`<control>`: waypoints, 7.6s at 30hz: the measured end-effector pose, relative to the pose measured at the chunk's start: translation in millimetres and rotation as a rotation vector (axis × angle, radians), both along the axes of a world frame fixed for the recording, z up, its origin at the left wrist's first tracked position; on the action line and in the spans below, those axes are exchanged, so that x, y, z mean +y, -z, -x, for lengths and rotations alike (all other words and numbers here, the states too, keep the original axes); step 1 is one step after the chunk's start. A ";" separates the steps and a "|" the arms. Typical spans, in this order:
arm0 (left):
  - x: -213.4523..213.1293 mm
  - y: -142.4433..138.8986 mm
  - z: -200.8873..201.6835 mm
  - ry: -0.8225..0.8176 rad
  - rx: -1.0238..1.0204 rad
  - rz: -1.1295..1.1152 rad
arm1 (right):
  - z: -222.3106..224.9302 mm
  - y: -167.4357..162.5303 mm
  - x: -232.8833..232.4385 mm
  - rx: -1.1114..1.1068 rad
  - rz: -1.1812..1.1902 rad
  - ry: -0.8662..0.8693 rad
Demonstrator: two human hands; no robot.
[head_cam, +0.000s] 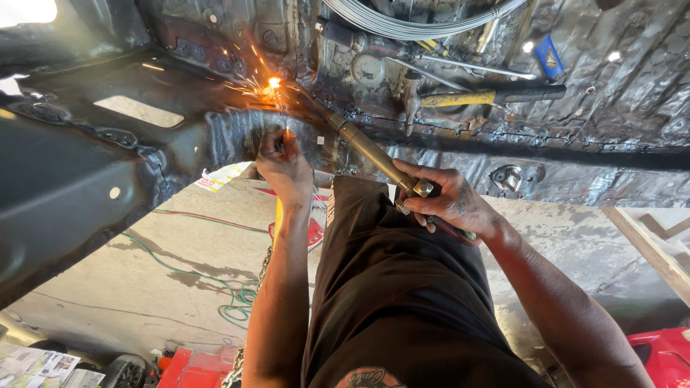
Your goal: The person uses a welding torch and filler wire to weld seams on the underside of a car frame. They feed the wire into the molten pool while moving the torch along the joint, creating a continuous weld bead.
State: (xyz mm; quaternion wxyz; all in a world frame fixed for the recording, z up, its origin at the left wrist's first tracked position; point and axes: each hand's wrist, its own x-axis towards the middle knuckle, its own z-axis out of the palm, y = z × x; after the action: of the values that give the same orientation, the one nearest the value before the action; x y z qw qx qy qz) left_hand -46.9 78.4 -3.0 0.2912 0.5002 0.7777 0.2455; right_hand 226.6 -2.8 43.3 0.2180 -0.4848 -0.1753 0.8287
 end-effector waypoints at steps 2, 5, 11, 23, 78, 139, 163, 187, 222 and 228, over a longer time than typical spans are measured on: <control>0.2 -1.1 -0.6 -0.036 -0.013 0.053 | -0.5 0.1 0.3 -0.001 0.008 -0.006; 0.7 -2.9 -1.2 -0.036 -0.039 0.046 | 0.1 0.8 1.3 -0.003 0.010 -0.015; 0.1 -2.1 -2.5 -0.058 -0.048 0.025 | 0.7 -0.9 2.0 0.003 -0.009 -0.003; -29.5 -17.4 1.7 -0.226 -0.415 0.034 | 1.6 0.5 3.2 -0.004 0.028 -0.006; -161.4 -69.8 94.7 -0.737 -1.186 0.487 | 85.5 50.4 74.6 -0.836 -0.819 -0.358; -192.0 -99.5 -12.6 -0.209 -1.491 0.669 | -54.6 -116.7 -170.3 -0.159 -0.282 0.168; -60.3 -45.0 77.5 0.191 -0.560 0.103 | 24.8 -147.6 -171.8 -0.203 -0.386 0.570; -35.3 -71.1 64.4 0.368 -0.859 -0.107 | 48.0 -164.1 -179.0 -0.241 -0.298 1.043; -7.6 -66.6 -10.5 1.200 -0.370 -0.380 | 81.6 -172.2 -236.1 -0.341 -0.281 1.341; 20.8 -56.3 -62.3 1.225 -0.274 -0.482 | 84.0 -160.4 -266.2 -0.307 -0.261 1.427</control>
State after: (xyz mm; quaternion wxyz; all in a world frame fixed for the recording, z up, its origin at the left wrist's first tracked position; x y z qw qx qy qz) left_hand 15.5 99.2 53.3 0.3544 0.8664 0.2328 0.2638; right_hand 142.6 -268.9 203.7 0.7325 -0.5615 0.0569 0.3808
